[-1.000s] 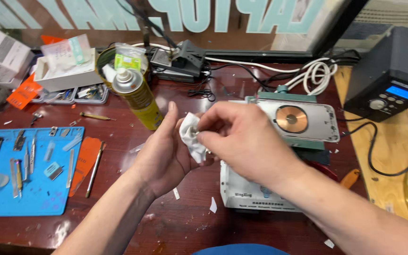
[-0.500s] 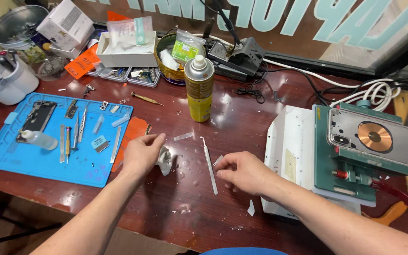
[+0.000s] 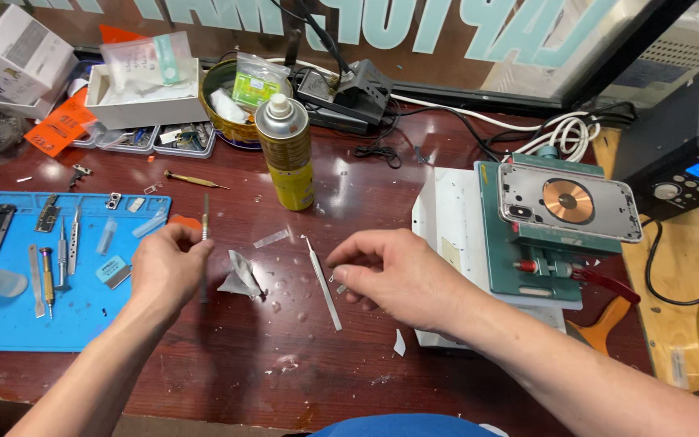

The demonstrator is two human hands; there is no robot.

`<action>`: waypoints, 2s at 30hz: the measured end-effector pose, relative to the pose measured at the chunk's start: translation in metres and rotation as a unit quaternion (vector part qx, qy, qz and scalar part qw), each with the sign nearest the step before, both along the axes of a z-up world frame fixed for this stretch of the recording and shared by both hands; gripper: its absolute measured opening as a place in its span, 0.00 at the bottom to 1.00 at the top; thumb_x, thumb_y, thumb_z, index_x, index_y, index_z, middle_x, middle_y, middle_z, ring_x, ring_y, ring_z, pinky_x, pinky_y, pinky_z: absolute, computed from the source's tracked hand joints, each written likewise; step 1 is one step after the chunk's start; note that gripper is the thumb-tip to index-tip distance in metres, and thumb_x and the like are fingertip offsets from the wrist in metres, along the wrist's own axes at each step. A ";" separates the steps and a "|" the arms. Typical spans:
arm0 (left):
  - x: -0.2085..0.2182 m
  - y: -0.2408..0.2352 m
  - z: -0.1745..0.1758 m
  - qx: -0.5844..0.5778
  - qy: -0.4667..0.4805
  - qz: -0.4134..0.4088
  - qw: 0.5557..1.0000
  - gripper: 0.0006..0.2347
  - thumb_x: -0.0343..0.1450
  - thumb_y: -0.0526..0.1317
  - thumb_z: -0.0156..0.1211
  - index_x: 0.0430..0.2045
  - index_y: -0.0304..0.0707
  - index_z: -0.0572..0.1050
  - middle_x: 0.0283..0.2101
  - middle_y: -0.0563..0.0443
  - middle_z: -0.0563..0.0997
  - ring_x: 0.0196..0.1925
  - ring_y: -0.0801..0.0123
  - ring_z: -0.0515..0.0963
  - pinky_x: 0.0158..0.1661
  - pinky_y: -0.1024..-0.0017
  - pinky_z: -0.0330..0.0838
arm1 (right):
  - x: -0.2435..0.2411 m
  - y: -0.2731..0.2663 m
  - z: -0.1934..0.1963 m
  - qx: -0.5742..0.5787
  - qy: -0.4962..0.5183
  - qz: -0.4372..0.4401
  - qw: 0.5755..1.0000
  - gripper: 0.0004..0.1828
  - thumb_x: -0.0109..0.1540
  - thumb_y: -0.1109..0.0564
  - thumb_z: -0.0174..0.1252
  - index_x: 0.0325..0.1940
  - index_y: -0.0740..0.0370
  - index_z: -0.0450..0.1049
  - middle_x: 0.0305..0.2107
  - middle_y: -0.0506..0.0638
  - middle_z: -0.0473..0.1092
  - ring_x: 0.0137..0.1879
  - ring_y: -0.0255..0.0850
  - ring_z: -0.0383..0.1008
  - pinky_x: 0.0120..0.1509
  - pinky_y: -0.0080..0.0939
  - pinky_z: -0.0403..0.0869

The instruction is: The person uses a soldering iron to work on a small electronic device clamped in a vise, then wipes the device with a cloth and uses a small metal tool to adjust components.

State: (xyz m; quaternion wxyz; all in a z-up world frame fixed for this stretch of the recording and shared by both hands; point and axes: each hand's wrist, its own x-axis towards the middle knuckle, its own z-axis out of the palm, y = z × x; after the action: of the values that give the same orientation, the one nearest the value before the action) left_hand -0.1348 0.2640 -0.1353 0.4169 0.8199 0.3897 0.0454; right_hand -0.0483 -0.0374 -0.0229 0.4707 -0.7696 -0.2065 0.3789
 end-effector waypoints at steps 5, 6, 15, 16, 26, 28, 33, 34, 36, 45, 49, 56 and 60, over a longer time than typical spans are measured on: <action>0.014 -0.107 0.085 -0.464 -0.169 -0.038 0.869 0.05 0.70 0.34 0.65 0.33 0.30 0.77 0.27 0.50 0.79 0.24 0.73 0.76 0.30 0.69 0.80 | -0.014 -0.004 0.037 0.025 -0.197 -0.034 0.979 0.26 0.64 0.54 0.59 0.65 0.60 0.67 0.42 0.48 0.76 0.41 0.29 0.80 0.44 0.33 0.78; 0.020 -0.127 0.100 -0.488 -0.185 -0.061 0.851 0.05 0.70 0.34 0.64 0.33 0.29 0.77 0.28 0.50 0.80 0.25 0.74 0.77 0.31 0.71 0.80 | -0.015 -0.010 0.045 0.022 -0.189 -0.050 0.980 0.30 0.64 0.53 0.58 0.69 0.58 0.63 0.44 0.49 0.74 0.42 0.29 0.80 0.45 0.34 0.78; 0.053 -0.221 0.187 -0.523 -0.215 -0.101 0.819 0.07 0.71 0.39 0.61 0.30 0.33 0.75 0.29 0.50 0.81 0.29 0.69 0.83 0.30 0.69 0.80 | 0.005 -0.106 0.093 0.162 -0.410 0.050 0.896 0.20 0.69 0.59 0.54 0.63 0.71 0.70 0.40 0.50 0.79 0.43 0.34 0.80 0.45 0.40 0.79; 0.054 -0.228 0.189 -0.529 -0.216 -0.105 0.814 0.07 0.72 0.39 0.61 0.30 0.34 0.75 0.29 0.51 0.81 0.29 0.69 0.83 0.30 0.70 0.80 | 0.007 -0.113 0.097 0.095 -0.306 0.001 0.947 0.20 0.68 0.56 0.55 0.63 0.65 0.71 0.34 0.48 0.77 0.37 0.34 0.77 0.39 0.38 0.76; 0.054 -0.264 0.191 -0.461 -0.236 -0.079 0.852 0.06 0.70 0.37 0.65 0.29 0.32 0.78 0.24 0.52 0.78 0.24 0.74 0.77 0.28 0.74 0.76 | 0.019 -0.146 0.099 0.059 -0.129 -0.070 0.987 0.19 0.65 0.52 0.56 0.59 0.56 0.79 0.21 0.44 0.71 0.25 0.27 0.67 0.27 0.29 0.68; 0.053 -0.262 0.196 -0.453 -0.258 -0.033 0.853 0.06 0.70 0.37 0.65 0.29 0.31 0.77 0.24 0.53 0.77 0.23 0.74 0.76 0.27 0.74 0.76 | 0.025 -0.152 0.105 0.029 -0.113 -0.063 0.991 0.19 0.65 0.52 0.56 0.59 0.55 0.80 0.21 0.45 0.71 0.23 0.29 0.65 0.25 0.30 0.66; 0.068 -0.246 0.190 -0.425 -0.265 -0.003 0.866 0.10 0.72 0.42 0.60 0.33 0.31 0.76 0.25 0.52 0.76 0.23 0.74 0.75 0.25 0.74 0.74 | 0.063 -0.167 0.127 -0.122 -0.143 -0.142 0.972 0.18 0.66 0.53 0.55 0.58 0.60 0.76 0.20 0.51 0.73 0.21 0.37 0.69 0.25 0.36 0.69; 0.076 -0.248 0.183 -0.407 -0.255 -0.030 0.877 0.10 0.71 0.41 0.62 0.36 0.30 0.77 0.26 0.53 0.77 0.24 0.74 0.75 0.25 0.74 0.74 | 0.071 -0.168 0.128 -0.126 -0.140 -0.137 0.972 0.20 0.65 0.56 0.55 0.62 0.58 0.74 0.22 0.50 0.74 0.22 0.36 0.70 0.25 0.36 0.69; 0.091 -0.255 0.170 -0.360 -0.222 -0.068 0.904 0.13 0.69 0.40 0.65 0.42 0.30 0.76 0.28 0.52 0.78 0.25 0.74 0.76 0.26 0.75 0.74 | 0.086 -0.165 0.127 -0.134 -0.138 -0.126 0.973 0.27 0.63 0.60 0.55 0.68 0.54 0.70 0.26 0.48 0.76 0.24 0.34 0.72 0.25 0.37 0.69; 0.138 -0.297 0.141 -0.221 -0.134 -0.115 0.959 0.23 0.66 0.43 0.65 0.55 0.34 0.74 0.34 0.46 0.83 0.25 0.70 0.80 0.20 0.71 0.74 | 0.104 -0.149 0.109 -0.170 -0.100 -0.124 0.972 0.19 0.63 0.57 0.56 0.57 0.58 0.78 0.21 0.50 0.75 0.18 0.35 0.67 0.20 0.35 0.65; 0.140 -0.303 0.132 -0.249 -0.155 -0.102 0.950 0.19 0.66 0.40 0.64 0.51 0.34 0.79 0.32 0.46 0.85 0.23 0.70 0.80 0.20 0.71 0.72 | 0.102 -0.145 0.105 -0.134 -0.106 -0.103 0.980 0.19 0.61 0.57 0.58 0.56 0.58 0.80 0.20 0.49 0.75 0.17 0.31 0.67 0.19 0.33 0.65; 0.145 -0.306 0.117 -0.334 -0.212 -0.092 0.914 0.16 0.67 0.38 0.61 0.46 0.28 0.81 0.32 0.49 0.85 0.25 0.74 0.79 0.22 0.73 0.72 | 0.108 -0.143 0.099 -0.147 -0.088 -0.109 0.979 0.18 0.59 0.57 0.59 0.53 0.59 0.82 0.18 0.50 0.75 0.16 0.32 0.65 0.17 0.33 0.63; 0.147 -0.307 0.114 -0.309 -0.220 -0.085 0.921 0.15 0.68 0.38 0.61 0.46 0.27 0.81 0.34 0.46 0.87 0.29 0.74 0.82 0.28 0.74 0.75 | 0.111 -0.140 0.100 -0.163 -0.073 -0.117 0.977 0.18 0.59 0.58 0.60 0.53 0.59 0.80 0.18 0.50 0.73 0.16 0.33 0.64 0.17 0.34 0.62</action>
State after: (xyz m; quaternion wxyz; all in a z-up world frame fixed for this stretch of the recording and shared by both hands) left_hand 0.0122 -0.0425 -0.0209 0.7271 0.6496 0.2119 0.0670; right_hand 0.0623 -0.1776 0.0766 0.3641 -0.8802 -0.0840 0.2926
